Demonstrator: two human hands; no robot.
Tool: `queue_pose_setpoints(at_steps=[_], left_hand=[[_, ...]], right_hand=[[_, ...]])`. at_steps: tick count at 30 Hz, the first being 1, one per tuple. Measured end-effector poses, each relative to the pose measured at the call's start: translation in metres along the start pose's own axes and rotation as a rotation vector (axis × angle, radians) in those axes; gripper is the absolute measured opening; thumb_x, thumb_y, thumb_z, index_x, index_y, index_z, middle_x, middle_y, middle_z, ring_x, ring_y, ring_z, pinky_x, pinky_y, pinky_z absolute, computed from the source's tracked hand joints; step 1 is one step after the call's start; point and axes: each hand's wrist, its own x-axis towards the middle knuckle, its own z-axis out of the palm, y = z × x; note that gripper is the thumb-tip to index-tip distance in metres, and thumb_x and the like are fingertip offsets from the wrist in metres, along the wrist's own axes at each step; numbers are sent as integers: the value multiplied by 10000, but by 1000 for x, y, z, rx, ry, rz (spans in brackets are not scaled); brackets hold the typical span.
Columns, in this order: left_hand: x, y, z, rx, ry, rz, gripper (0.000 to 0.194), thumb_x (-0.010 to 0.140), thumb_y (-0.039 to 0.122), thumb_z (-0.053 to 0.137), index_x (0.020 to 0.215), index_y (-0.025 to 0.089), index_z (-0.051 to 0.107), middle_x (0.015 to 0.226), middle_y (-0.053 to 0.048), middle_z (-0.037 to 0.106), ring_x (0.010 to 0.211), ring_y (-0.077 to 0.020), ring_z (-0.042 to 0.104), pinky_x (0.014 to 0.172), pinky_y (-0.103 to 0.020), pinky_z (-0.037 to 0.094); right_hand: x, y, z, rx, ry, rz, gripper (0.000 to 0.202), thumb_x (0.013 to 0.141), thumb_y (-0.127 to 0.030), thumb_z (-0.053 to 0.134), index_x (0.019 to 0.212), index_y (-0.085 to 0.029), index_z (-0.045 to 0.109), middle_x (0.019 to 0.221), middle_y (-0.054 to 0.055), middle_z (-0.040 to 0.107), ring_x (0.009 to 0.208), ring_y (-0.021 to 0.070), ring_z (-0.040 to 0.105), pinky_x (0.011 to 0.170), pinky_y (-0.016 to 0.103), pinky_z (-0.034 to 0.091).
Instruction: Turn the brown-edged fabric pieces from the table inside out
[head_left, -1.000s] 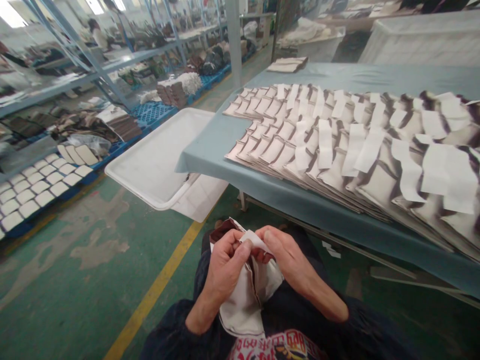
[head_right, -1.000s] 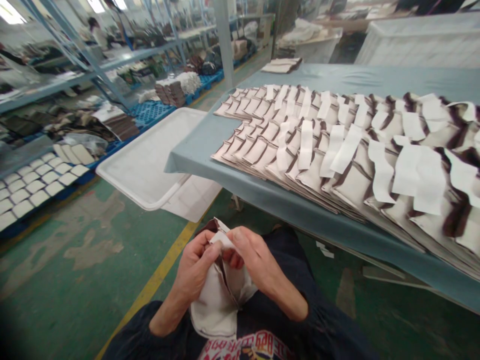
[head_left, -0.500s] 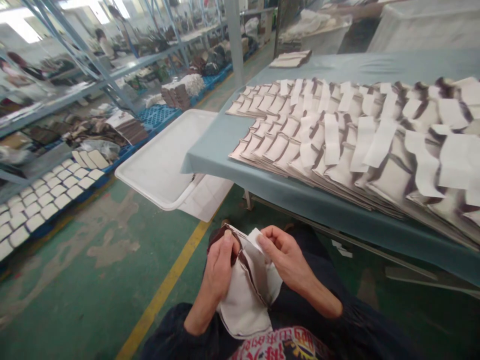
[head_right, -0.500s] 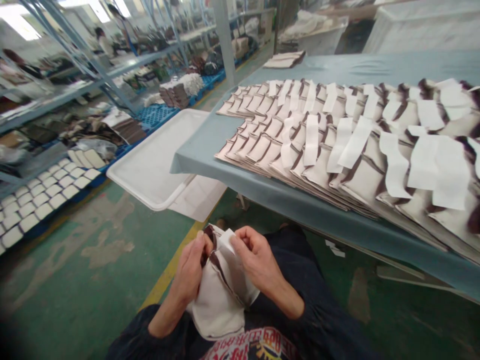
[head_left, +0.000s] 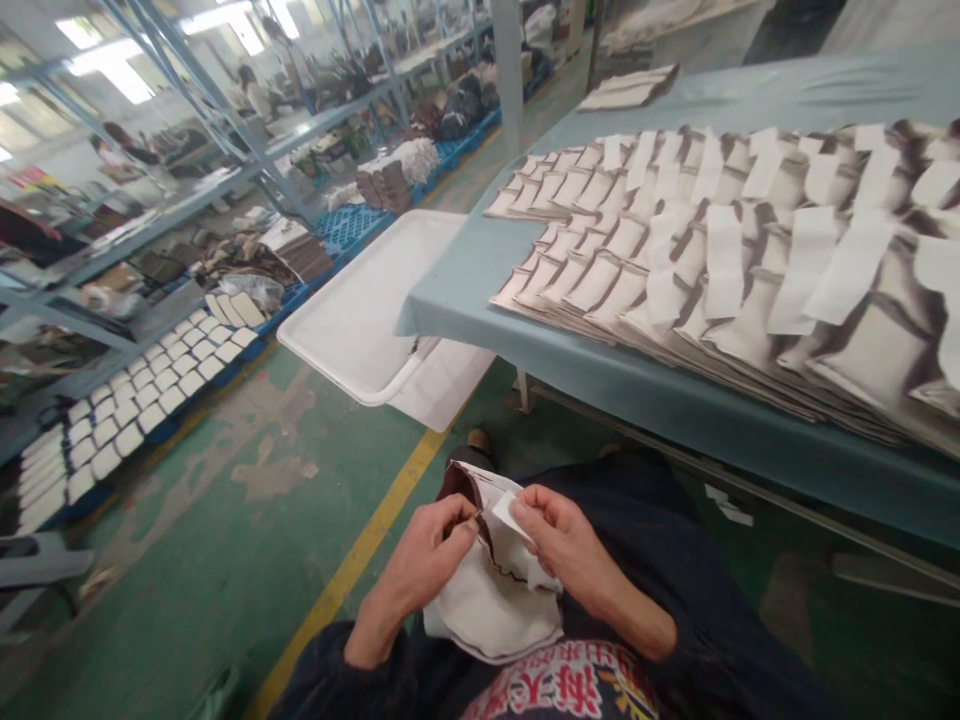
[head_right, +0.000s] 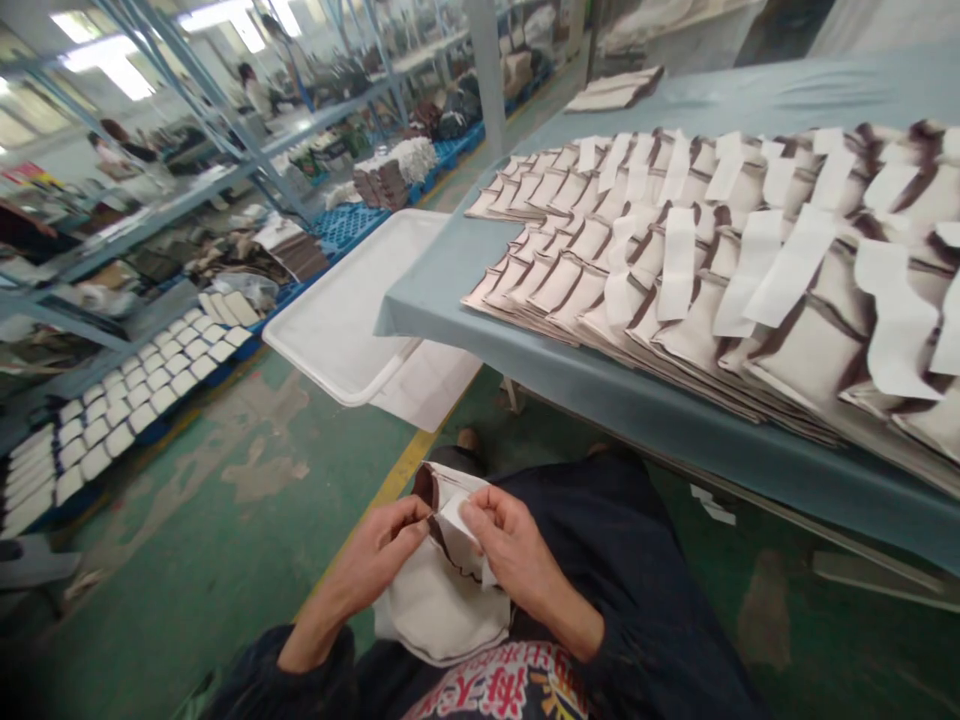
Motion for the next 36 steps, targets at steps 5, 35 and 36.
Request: queue_pose_setpoints(at_steps=[5, 35, 36], left_hand=[[-5, -8, -6, 18, -53, 13, 215, 872, 275, 494, 894, 145, 664, 835, -42, 657, 784, -202, 582, 687, -279, 428], [59, 75, 4, -544, -88, 433, 117, 880, 261, 622, 878, 161, 682, 845, -6, 609, 707, -114, 486, 634, -214, 390], [59, 73, 6, -540, -78, 422, 124, 876, 261, 622, 888, 160, 692, 843, -8, 621, 706, -116, 493, 633, -216, 392]], right_hand=[[-1, 2, 2, 56, -9, 22, 630, 759, -806, 687, 804, -205, 503, 556, -100, 392, 456, 55, 243, 404, 192, 147], [-17, -101, -18, -398, 377, -464, 336, 884, -487, 616, 707, -205, 573, 630, -27, 546, 578, 125, 458, 529, 251, 367], [-16, -98, -17, -406, 395, -457, 332, 879, -485, 620, 705, -205, 577, 630, -27, 552, 576, 126, 462, 528, 251, 368]])
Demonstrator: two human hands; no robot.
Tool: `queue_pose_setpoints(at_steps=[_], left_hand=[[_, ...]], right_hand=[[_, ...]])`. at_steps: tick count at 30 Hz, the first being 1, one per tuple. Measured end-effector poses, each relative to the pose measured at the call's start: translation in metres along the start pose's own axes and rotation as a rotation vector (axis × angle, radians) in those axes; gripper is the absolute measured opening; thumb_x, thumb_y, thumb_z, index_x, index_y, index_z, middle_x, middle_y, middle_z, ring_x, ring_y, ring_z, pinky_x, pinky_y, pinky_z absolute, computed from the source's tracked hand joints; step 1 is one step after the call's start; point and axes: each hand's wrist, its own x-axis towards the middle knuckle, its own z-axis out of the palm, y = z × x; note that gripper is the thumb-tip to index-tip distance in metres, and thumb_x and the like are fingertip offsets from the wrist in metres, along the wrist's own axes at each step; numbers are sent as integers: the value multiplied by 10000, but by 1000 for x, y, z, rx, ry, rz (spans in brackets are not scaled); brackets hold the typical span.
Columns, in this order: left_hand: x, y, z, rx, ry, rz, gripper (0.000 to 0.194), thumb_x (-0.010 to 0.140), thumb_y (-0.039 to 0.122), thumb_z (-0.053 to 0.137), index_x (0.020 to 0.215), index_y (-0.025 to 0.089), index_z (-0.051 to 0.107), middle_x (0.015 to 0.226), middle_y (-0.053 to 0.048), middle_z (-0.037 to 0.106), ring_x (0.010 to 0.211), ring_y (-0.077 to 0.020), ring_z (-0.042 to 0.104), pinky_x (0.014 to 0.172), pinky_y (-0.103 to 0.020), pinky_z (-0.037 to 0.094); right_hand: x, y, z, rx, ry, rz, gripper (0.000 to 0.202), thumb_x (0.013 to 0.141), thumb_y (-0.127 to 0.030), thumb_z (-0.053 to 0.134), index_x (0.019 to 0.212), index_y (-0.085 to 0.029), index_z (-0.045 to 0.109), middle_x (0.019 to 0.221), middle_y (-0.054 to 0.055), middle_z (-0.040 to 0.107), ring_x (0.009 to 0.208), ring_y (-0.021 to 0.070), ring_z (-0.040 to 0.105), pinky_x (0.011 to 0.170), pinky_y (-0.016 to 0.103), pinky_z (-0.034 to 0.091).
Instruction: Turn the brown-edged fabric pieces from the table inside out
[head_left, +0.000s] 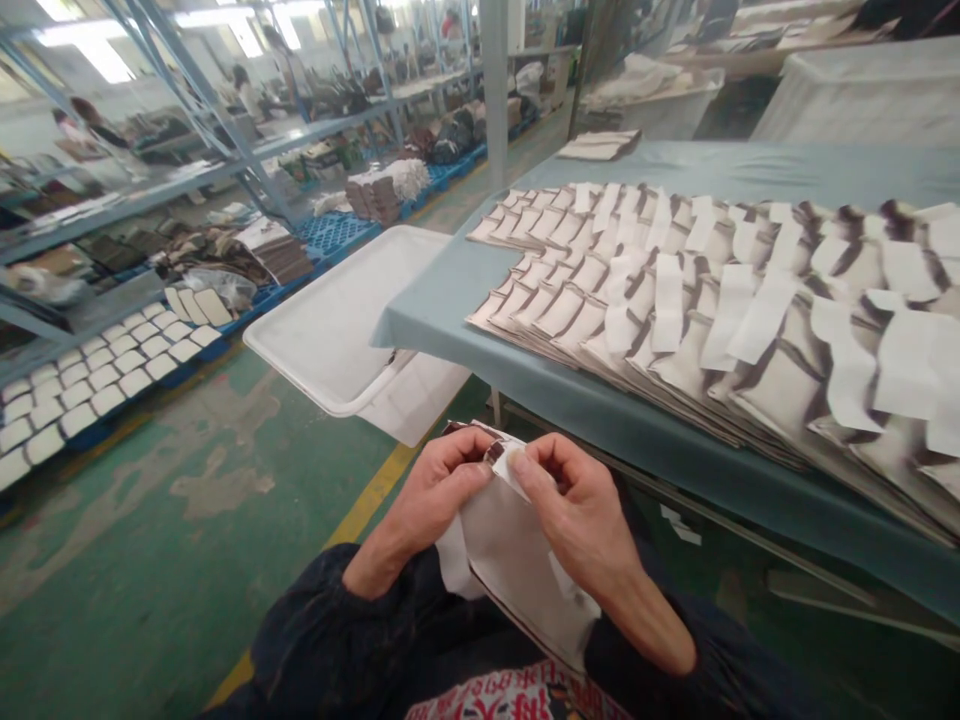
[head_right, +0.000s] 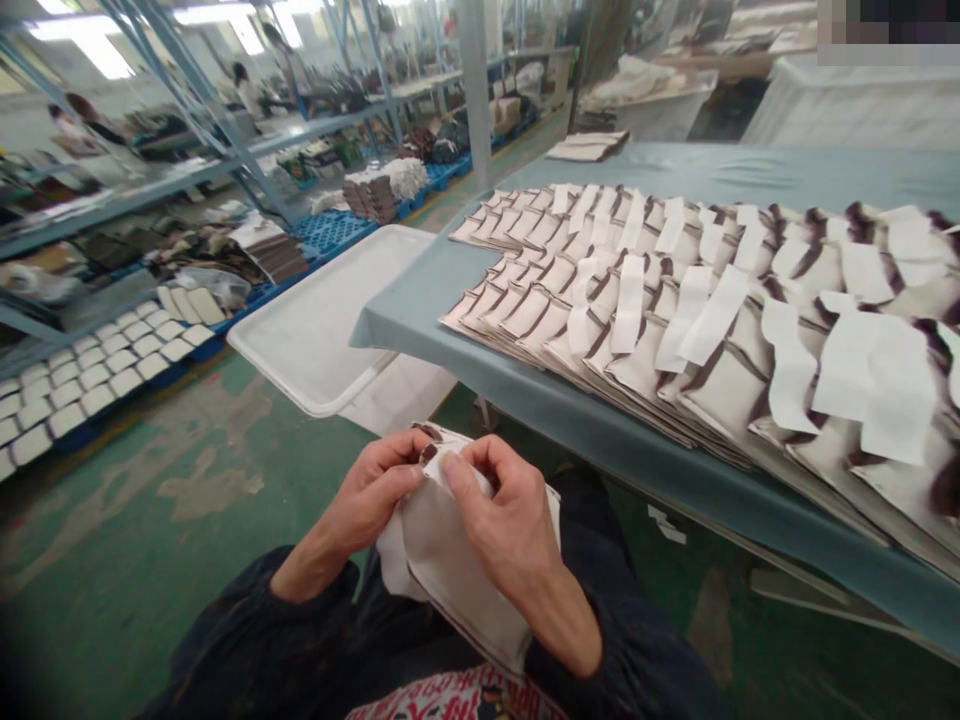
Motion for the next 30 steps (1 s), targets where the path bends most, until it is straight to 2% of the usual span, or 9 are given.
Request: queue_pose_setpoints(at_steps=[8, 14, 30], left_hand=[[-6, -6, 0, 59, 85, -48, 153, 846, 256, 642, 917, 152, 730, 786, -4, 659, 685, -124, 527, 640, -223, 411], [-10, -16, -4, -1, 79, -72, 188, 853, 278, 641, 951, 159, 748, 840, -22, 686, 697, -132, 544, 657, -231, 429], [-18, -35, -15, 89, 154, -123, 266, 821, 228, 562, 943, 134, 779, 843, -38, 676, 721, -152, 517, 646, -245, 390]], right_hand=[[-3, 6, 8, -61, 54, -18, 321, 877, -474, 633, 706, -205, 595, 622, -31, 575, 553, 122, 479, 519, 248, 363], [-1, 7, 12, -148, 45, -35, 325, 873, -482, 623, 699, -209, 594, 619, -29, 583, 557, 129, 490, 534, 256, 365], [8, 18, 26, -178, -10, 76, 355, 849, -522, 605, 673, -216, 562, 618, -21, 569, 578, 150, 507, 552, 271, 369]])
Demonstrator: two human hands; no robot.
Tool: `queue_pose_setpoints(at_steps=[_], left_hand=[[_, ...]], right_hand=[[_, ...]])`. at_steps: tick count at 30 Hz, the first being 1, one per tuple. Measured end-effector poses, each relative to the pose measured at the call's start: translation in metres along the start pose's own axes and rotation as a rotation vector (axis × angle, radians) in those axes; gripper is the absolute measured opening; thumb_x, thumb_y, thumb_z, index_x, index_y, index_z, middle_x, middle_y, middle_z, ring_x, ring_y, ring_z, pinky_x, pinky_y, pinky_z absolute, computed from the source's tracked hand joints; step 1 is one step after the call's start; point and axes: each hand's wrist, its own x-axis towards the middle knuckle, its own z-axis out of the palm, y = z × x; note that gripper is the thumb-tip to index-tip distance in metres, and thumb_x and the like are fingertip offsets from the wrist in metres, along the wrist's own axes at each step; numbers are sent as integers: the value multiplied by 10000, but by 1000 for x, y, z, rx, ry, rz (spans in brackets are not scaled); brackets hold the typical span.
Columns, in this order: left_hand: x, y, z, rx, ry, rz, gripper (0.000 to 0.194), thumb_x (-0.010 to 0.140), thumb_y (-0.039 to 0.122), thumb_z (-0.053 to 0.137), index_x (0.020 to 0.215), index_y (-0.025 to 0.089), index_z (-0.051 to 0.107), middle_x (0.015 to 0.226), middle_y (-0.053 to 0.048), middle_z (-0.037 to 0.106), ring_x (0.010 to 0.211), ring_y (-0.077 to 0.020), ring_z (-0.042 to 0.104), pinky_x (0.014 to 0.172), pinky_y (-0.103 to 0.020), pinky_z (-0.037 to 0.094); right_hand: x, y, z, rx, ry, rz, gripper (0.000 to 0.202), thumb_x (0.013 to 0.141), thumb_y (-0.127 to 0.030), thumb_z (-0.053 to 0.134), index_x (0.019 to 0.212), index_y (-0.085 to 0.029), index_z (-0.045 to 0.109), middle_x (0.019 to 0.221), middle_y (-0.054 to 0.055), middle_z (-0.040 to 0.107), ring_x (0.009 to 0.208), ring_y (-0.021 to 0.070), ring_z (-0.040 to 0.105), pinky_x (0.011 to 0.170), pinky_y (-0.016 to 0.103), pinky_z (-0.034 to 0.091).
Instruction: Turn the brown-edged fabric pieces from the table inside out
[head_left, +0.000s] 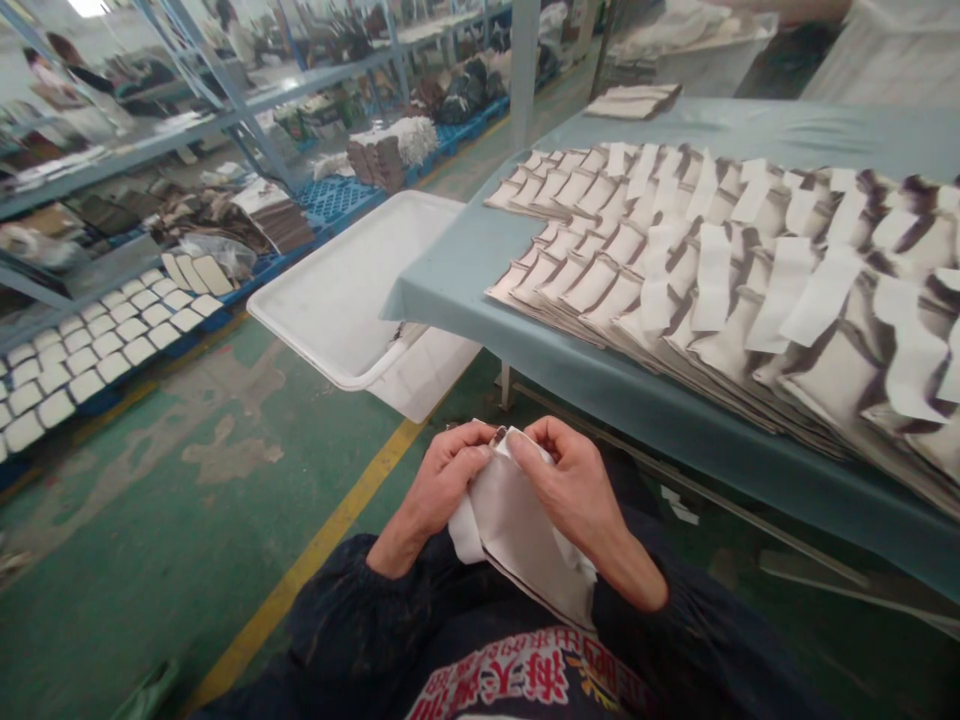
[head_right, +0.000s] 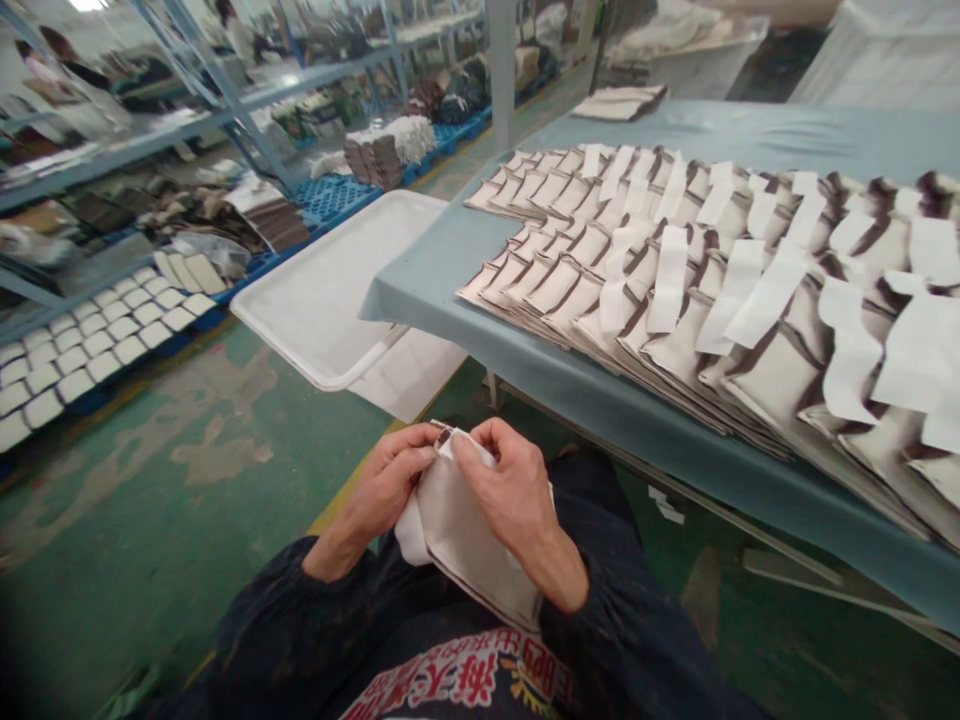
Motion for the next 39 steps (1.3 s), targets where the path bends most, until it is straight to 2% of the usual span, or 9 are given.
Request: queue_pose_setpoints(at_steps=[4, 9, 12, 16, 25, 33, 39], left_hand=[[-1, -5, 0, -21, 28, 0, 234, 823, 239, 570, 905, 133, 762, 801, -21, 653, 673, -136, 488, 615, -239, 366], [-4, -8, 1, -121, -5, -6, 229, 839, 323, 640, 926, 130, 729, 809, -18, 644, 676, -128, 510, 616, -223, 382], [-5, -5, 3, -144, -19, 12, 287, 812, 384, 701, 934, 125, 717, 815, -20, 642, 695, -134, 530, 636, -223, 404], [-5, 3, 7, -104, 25, -11, 265, 786, 382, 708, 862, 128, 706, 759, -8, 623, 657, -124, 505, 614, -223, 388], [-5, 2, 14, -46, 98, -3, 148, 744, 291, 637, 755, 146, 666, 698, 8, 592, 620, -117, 476, 587, -221, 376], [-11, 2, 14, 74, 129, 53, 131, 775, 269, 592, 699, 163, 593, 655, 26, 534, 608, -119, 446, 583, -232, 367], [-16, 3, 16, 209, 136, 97, 120, 832, 247, 553, 736, 179, 571, 676, 30, 529, 629, -129, 449, 605, -245, 364]], right_hand=[[-1, 3, 4, 3, -9, -15, 353, 864, -517, 601, 681, -217, 561, 630, -20, 580, 591, 153, 523, 571, 274, 376], [-6, 7, 8, -83, 19, -74, 315, 887, -484, 591, 711, -224, 571, 635, -16, 588, 581, 153, 514, 566, 273, 360], [-9, 9, 10, -116, 55, -103, 302, 888, -470, 594, 710, -227, 571, 634, -14, 597, 555, 146, 496, 549, 269, 349], [-10, 9, 10, -103, 61, -115, 305, 882, -469, 596, 696, -229, 565, 611, -18, 587, 544, 145, 494, 538, 265, 349], [-7, 8, 7, 12, -15, -69, 346, 861, -488, 618, 662, -218, 534, 590, -37, 533, 555, 130, 466, 539, 259, 348], [-6, 16, 10, 188, -162, -6, 381, 854, -523, 649, 674, -207, 534, 608, -39, 513, 561, 119, 452, 526, 246, 355], [-2, 24, 12, 343, -274, 36, 497, 849, -654, 659, 693, -203, 520, 601, -48, 487, 543, 104, 406, 485, 223, 316]])
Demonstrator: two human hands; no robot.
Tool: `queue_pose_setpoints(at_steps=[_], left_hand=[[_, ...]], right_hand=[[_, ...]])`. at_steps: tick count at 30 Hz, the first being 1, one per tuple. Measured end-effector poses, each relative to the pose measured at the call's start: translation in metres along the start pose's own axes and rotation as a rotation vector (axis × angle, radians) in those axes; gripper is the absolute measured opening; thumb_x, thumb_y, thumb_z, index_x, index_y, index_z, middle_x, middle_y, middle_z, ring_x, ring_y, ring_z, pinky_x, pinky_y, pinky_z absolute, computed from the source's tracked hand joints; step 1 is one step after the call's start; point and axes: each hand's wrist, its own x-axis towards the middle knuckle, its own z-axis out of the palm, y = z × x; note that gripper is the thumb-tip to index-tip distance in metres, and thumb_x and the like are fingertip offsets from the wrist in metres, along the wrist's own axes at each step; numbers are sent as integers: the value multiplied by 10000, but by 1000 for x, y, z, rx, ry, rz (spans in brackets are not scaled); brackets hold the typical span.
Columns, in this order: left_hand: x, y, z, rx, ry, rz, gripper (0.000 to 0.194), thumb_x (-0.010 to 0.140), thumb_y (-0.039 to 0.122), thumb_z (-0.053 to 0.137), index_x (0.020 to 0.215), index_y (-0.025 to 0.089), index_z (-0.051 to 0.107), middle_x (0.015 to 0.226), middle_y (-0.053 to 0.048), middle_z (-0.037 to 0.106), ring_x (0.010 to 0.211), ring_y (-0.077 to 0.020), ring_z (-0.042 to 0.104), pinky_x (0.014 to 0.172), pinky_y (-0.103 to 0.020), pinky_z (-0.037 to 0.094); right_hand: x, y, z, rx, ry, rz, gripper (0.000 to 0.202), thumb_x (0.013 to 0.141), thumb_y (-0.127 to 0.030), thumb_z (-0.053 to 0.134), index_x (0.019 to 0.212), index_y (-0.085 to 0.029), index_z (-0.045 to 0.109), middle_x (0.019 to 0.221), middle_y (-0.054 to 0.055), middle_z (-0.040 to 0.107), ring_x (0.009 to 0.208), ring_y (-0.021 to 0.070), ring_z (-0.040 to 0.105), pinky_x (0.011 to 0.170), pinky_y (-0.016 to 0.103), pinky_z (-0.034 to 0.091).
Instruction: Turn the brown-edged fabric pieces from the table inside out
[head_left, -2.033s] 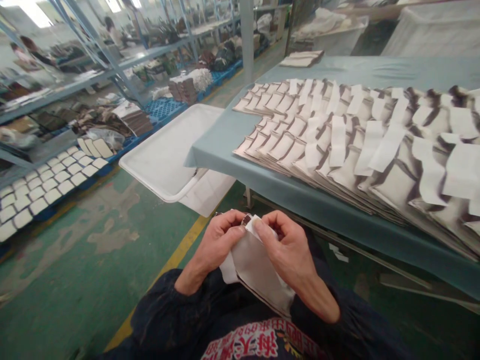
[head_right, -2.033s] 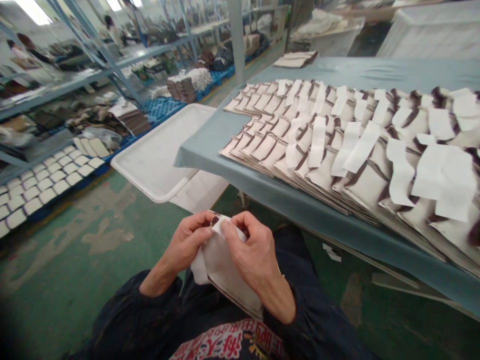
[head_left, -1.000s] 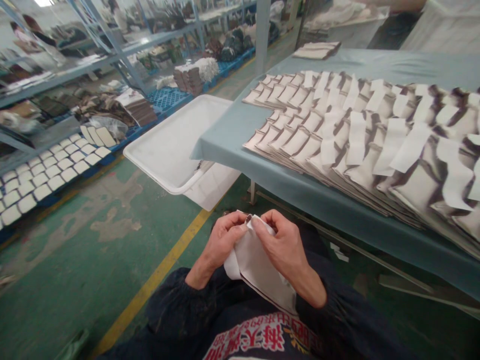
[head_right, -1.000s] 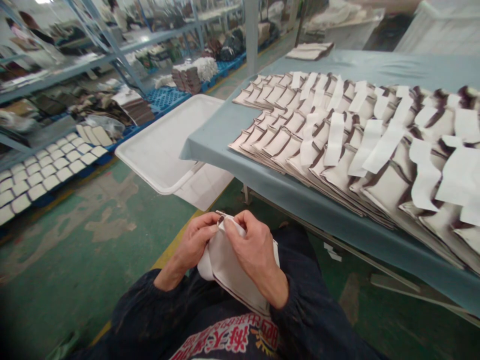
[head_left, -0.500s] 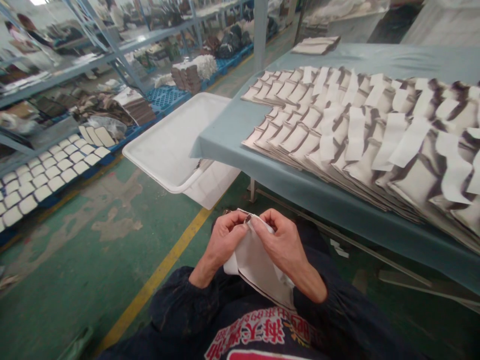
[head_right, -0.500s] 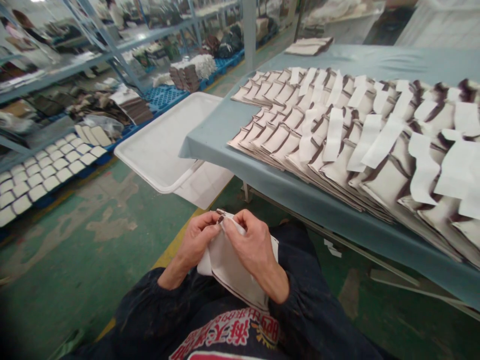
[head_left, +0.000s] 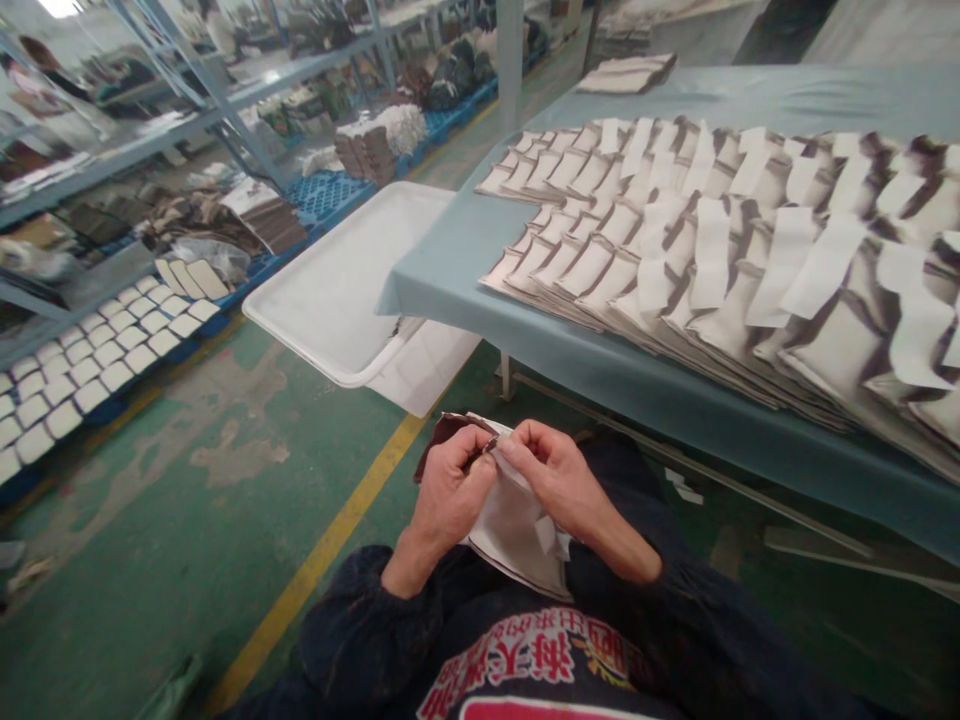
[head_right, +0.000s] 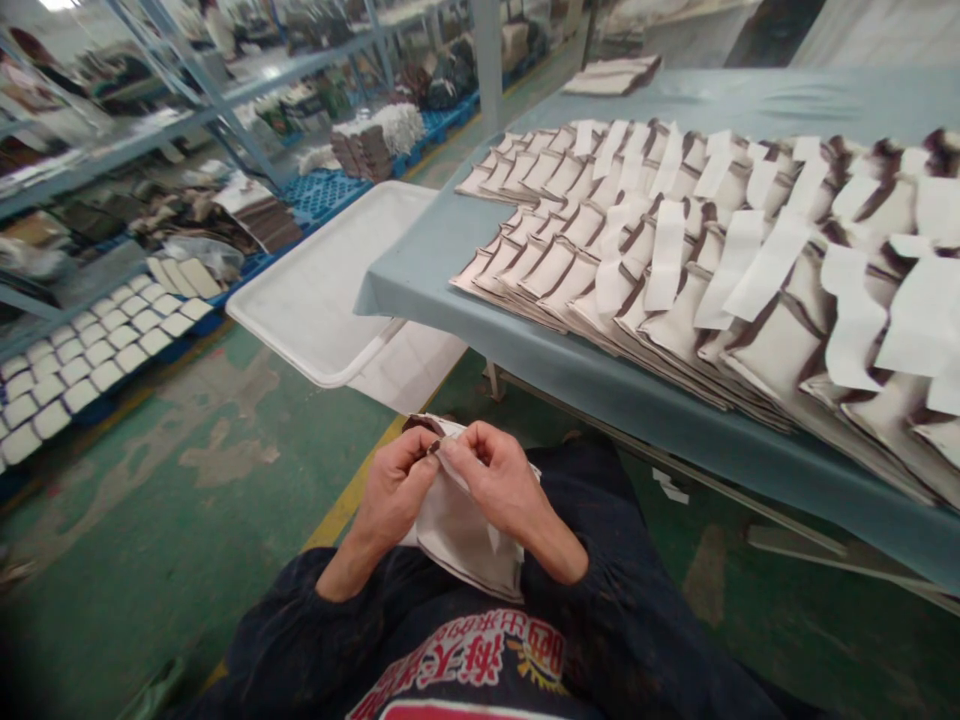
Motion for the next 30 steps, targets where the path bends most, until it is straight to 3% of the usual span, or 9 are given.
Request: queue_pose_setpoints(at_steps=[6, 10, 15, 19, 25, 28, 30], left_hand=[[-1, -3, 1, 183, -91, 18, 139, 844, 186, 474, 712, 189, 519, 659, 41, 482, 634, -134, 428, 600, -263, 309], [3, 2, 0, 183, -153, 48, 135, 821, 176, 445, 701, 196, 502, 659, 41, 486, 636, -138, 429, 608, -274, 312], [11, 12, 4, 154, -190, 70, 139, 790, 178, 420, 755, 188, 554, 720, 20, 539, 692, -158, 472, 649, -290, 345], [12, 17, 6, 119, -247, 51, 175, 767, 185, 407, 784, 179, 581, 740, 12, 539, 714, -167, 486, 673, -297, 368], [13, 31, -3, 177, -338, 85, 112, 801, 178, 428, 695, 200, 460, 694, 36, 449, 669, -138, 419, 640, -273, 337], [15, 43, -9, 201, -389, 120, 95, 796, 159, 436, 723, 193, 488, 697, 39, 462, 663, -131, 415, 635, -264, 341], [16, 54, -11, 215, -423, 145, 93, 797, 150, 442, 744, 185, 510, 703, 38, 483, 663, -127, 425, 634, -261, 346]], right_hand=[[11, 4, -11, 27, -233, 27, 632, 780, -793, 647, 636, -215, 434, 575, -84, 370, 534, 84, 299, 489, 218, 260], [14, 3, -17, -57, -307, -10, 618, 841, -776, 570, 619, -220, 420, 597, -71, 345, 556, 96, 287, 508, 234, 244], [11, 1, -20, -318, -176, -203, 523, 1000, -574, 409, 645, -206, 515, 611, -37, 385, 586, 124, 354, 556, 255, 252], [7, 5, -20, -479, -30, -372, 486, 1028, -451, 368, 629, -212, 508, 600, -18, 465, 570, 133, 395, 601, 282, 275], [-2, 4, -36, -534, 59, -416, 418, 1060, -391, 355, 738, -223, 564, 616, -13, 556, 560, 146, 509, 610, 271, 356], [-3, -11, -45, -493, 88, -582, 334, 1064, -416, 392, 972, -203, 633, 858, 54, 702, 791, 201, 659, 758, 311, 473], [-3, -24, -48, -505, 21, -721, 331, 1037, -465, 473, 1147, -191, 621, 1095, 115, 728, 1005, 250, 679, 884, 374, 503]])
